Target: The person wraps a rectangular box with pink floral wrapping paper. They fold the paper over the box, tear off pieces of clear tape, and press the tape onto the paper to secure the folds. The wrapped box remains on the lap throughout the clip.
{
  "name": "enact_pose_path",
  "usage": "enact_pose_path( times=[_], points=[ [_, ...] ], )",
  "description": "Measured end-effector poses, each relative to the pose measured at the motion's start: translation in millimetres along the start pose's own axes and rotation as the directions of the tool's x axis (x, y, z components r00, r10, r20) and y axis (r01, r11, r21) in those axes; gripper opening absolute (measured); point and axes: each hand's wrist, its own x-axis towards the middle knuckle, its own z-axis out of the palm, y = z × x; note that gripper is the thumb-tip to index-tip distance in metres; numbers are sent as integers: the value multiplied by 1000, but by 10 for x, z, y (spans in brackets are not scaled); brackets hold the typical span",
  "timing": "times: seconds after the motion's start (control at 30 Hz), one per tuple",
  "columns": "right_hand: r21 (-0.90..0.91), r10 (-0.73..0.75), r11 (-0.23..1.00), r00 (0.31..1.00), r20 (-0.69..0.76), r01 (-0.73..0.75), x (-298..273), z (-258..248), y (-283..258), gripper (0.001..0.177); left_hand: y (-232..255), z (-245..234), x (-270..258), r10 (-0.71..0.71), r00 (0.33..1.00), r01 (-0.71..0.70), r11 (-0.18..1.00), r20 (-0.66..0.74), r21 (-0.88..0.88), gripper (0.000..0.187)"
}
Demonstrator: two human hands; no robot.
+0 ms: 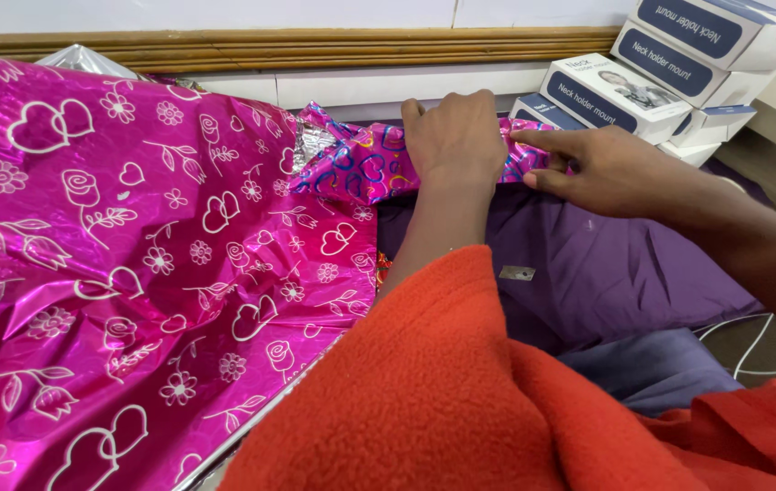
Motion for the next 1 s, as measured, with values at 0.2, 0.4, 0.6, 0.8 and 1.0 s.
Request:
enact_pose_path(
  times=[0.2, 0.4, 0.6, 0.8, 1.0],
  points=[
    [-53, -40, 998, 999, -27, 38, 75, 74, 4, 61, 2, -157, 69, -100, 989, 107, 992, 110, -68, 26],
    [-79, -94, 993, 994, -54, 90, 230, 89, 33, 62, -48, -160, 188, -155, 980, 170, 977, 123, -125, 28],
    [48, -7, 999, 999, 38, 5, 298, 23, 24, 63, -109, -179, 307, -224, 950, 265, 946, 217, -185, 63],
    [161, 57, 982, 972, 230, -96, 548, -134, 9, 66, -64, 19, 373, 2, 938, -13, 999, -348, -31, 63],
    [134, 55, 987, 964, 262, -92, 628, -179, 6, 78, -38, 161, 228, 292, 951, -275, 948, -99, 160, 11]
  ],
)
